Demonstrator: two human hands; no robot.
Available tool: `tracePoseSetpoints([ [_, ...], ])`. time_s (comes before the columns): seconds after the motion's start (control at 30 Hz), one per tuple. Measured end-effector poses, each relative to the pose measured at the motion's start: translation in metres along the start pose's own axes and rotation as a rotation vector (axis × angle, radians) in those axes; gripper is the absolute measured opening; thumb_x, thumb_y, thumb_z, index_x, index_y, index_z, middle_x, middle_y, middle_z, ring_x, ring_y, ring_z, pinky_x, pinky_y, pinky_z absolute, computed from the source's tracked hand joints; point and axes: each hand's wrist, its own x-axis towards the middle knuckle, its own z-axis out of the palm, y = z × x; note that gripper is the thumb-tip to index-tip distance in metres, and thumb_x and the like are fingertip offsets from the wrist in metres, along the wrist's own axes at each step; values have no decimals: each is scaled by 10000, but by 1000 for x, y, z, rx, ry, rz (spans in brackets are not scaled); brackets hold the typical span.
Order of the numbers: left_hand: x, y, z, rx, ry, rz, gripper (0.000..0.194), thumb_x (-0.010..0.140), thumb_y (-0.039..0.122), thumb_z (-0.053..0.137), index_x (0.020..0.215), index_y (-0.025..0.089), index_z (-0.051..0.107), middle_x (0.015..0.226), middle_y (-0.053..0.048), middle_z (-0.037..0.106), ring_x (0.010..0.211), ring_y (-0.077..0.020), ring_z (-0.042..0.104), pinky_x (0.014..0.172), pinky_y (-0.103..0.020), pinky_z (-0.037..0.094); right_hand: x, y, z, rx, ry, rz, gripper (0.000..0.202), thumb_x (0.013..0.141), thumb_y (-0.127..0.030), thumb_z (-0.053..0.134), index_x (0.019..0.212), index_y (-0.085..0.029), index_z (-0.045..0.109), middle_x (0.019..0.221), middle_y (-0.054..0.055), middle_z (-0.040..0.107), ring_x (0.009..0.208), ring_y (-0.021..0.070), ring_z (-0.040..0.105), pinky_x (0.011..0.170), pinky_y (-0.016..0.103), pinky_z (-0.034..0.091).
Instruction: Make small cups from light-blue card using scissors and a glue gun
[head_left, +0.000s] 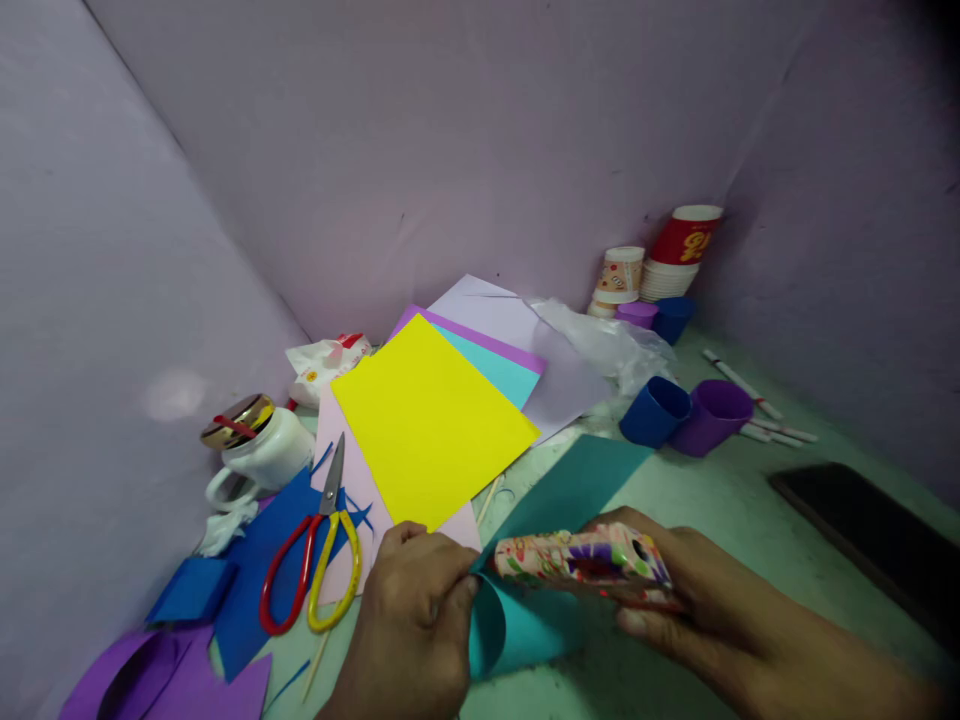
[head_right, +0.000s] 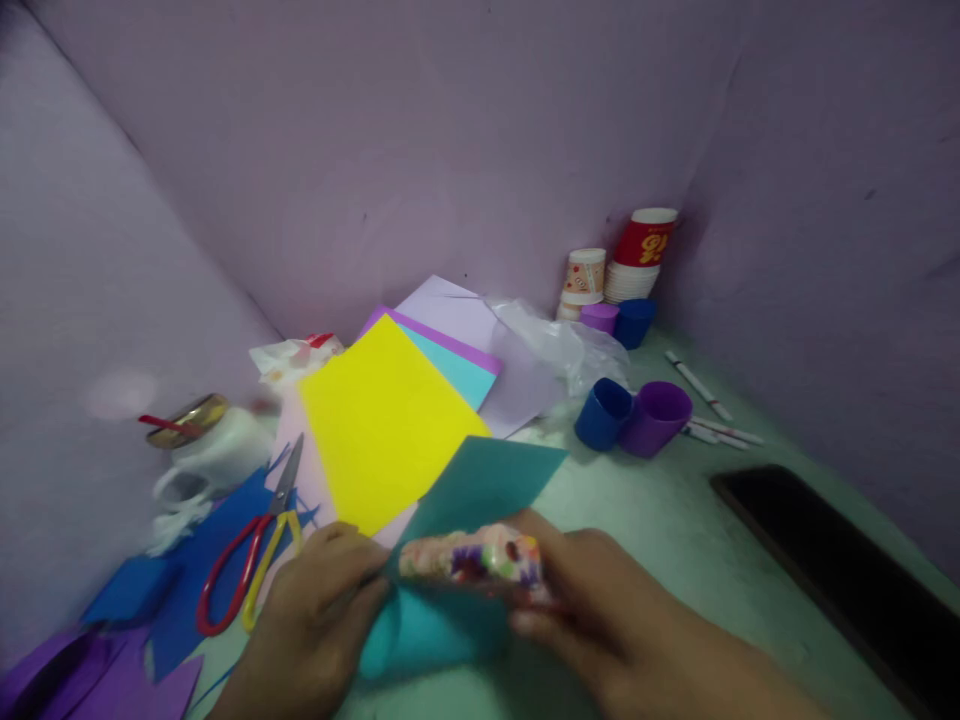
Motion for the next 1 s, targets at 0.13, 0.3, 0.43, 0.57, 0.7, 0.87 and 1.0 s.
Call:
tracePoseSetpoints([
  [0.13,1,1,1,-18,28,8,233,803,140,442,631,176,595,591,3,589,581,-134,539,684,-321,418,2,-4,-1,-41,8,-12,342,877,-304,498,1217,-308,537,1077,24,670,948,223,640,792,313,526],
  [0.3,0,0,1,-34,3,-7,231,801,142,434,658,182,611,610,1,602,594,-141,540,706,-345,417,5,-5,-1,-44,1,-22,258,875,-291,481,1113,-300,578,1020,11,679,903,214,647,762,303,529],
  [0.43,0,0,2,-36,13,-14,223,794,133,436,666,186,611,625,5,612,611,-142,550,727,-357,417,5,-6,-2,-54,7,-24,271,867,-266,490,1125,-307,560,1024,8,677,893,208,647,750,292,524],
  [0.57,0,-1,3,-32,13,-22,214,790,136,443,651,185,599,618,9,610,605,-140,543,723,-358,414,8,-9,-2,-46,-4,-48,223,866,-250,485,1066,-296,572,950,4,679,819,189,647,719,276,518],
  [0.7,-1,-2,3,-35,6,-29,222,794,146,437,657,183,607,624,2,611,613,-147,552,725,-370,414,9,-11,-2,-35,0,-59,195,864,-242,475,1031,-282,568,912,3,676,784,181,643,688,267,515],
  [0.87,-1,-3,4,-35,2,-25,208,789,142,438,676,190,606,649,8,630,626,-150,569,769,-395,413,9,-13,-3,-42,-5,-45,200,854,-231,483,1034,-280,555,908,-6,676,782,175,643,680,264,512],
  [1.0,-1,-2,4,-30,6,-18,219,795,147,432,676,190,611,633,6,623,616,-153,564,758,-397,426,12,-16,-5,-60,-22,-47,173,853,-233,467,1001,-260,552,882,0,677,762,180,641,649,267,503],
])
